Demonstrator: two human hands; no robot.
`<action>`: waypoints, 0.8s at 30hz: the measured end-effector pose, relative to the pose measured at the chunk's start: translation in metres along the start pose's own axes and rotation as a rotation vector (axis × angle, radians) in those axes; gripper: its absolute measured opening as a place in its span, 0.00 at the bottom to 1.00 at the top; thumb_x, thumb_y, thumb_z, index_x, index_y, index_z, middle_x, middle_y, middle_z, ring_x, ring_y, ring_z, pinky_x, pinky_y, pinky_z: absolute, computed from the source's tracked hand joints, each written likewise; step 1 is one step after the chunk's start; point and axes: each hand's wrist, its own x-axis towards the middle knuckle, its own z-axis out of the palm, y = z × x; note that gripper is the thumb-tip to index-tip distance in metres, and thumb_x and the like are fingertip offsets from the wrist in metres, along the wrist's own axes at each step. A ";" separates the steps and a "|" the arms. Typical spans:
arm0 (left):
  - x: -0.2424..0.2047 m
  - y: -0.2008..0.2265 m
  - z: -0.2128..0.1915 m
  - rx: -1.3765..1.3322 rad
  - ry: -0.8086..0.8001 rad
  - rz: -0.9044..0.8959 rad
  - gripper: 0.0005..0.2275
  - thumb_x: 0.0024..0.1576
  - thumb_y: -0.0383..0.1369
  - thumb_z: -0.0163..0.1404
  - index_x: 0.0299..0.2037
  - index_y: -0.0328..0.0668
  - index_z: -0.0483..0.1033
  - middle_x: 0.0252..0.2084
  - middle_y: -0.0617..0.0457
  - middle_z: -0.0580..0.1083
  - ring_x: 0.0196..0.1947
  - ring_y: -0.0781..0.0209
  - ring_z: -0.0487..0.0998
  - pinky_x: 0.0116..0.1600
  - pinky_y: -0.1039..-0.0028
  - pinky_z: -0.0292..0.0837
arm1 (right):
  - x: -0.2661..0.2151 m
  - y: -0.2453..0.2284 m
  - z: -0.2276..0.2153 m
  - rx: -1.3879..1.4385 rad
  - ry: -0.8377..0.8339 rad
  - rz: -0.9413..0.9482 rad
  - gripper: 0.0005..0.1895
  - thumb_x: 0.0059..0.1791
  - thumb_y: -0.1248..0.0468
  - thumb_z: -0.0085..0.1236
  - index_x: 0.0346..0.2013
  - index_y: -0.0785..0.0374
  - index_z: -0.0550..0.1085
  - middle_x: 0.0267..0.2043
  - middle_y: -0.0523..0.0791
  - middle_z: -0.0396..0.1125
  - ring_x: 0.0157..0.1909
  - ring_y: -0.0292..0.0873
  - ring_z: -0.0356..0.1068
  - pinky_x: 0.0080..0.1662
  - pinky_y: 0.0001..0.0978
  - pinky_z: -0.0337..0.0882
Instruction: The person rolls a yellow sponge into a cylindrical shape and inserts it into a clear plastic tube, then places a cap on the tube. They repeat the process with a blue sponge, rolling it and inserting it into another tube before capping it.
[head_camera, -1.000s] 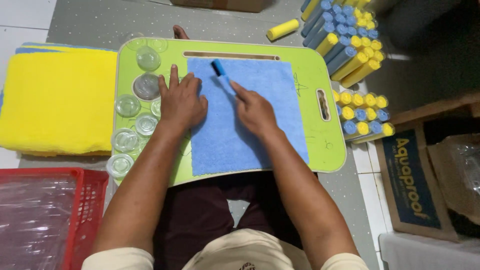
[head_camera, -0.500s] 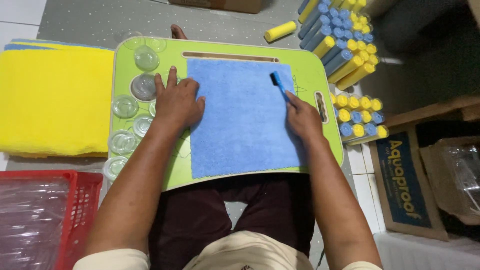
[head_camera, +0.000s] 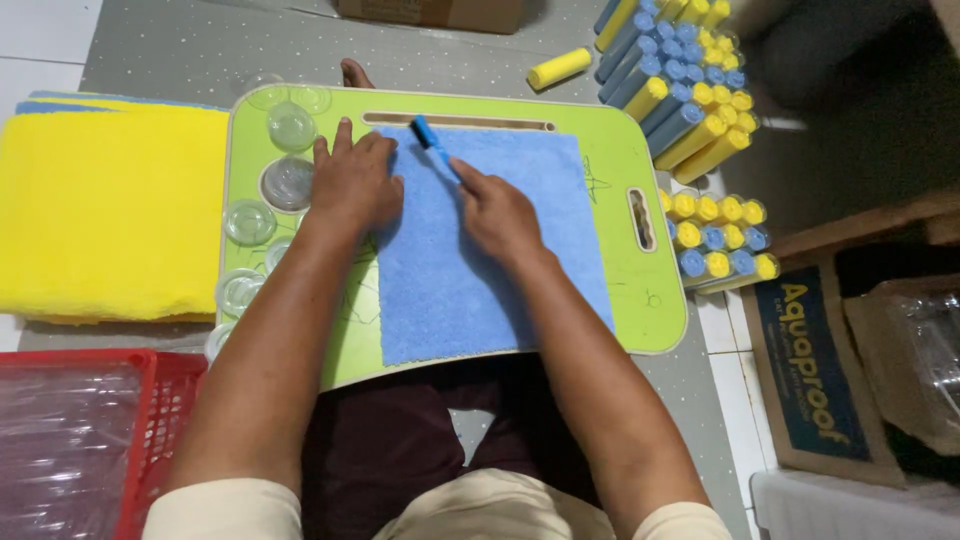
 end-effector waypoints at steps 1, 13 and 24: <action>0.004 -0.002 0.002 0.013 -0.048 -0.025 0.26 0.58 0.46 0.45 0.66 0.48 0.69 0.70 0.46 0.67 0.76 0.37 0.50 0.71 0.38 0.46 | 0.008 -0.015 0.012 -0.005 -0.058 -0.015 0.22 0.54 0.55 0.48 0.64 0.37 0.72 0.51 0.48 0.76 0.58 0.55 0.73 0.60 0.52 0.72; -0.001 0.002 -0.015 0.031 -0.188 -0.077 0.27 0.59 0.49 0.41 0.68 0.49 0.70 0.73 0.47 0.65 0.78 0.39 0.46 0.73 0.36 0.38 | 0.002 0.030 -0.032 -0.179 -0.084 0.090 0.23 0.55 0.56 0.46 0.66 0.40 0.72 0.47 0.55 0.74 0.55 0.63 0.73 0.56 0.58 0.71; -0.003 0.004 -0.014 0.078 -0.203 -0.079 0.28 0.61 0.49 0.38 0.70 0.50 0.66 0.75 0.49 0.63 0.79 0.41 0.44 0.73 0.37 0.37 | -0.020 0.141 -0.101 -0.255 0.009 0.329 0.24 0.56 0.54 0.44 0.67 0.38 0.70 0.49 0.63 0.71 0.57 0.68 0.69 0.61 0.60 0.67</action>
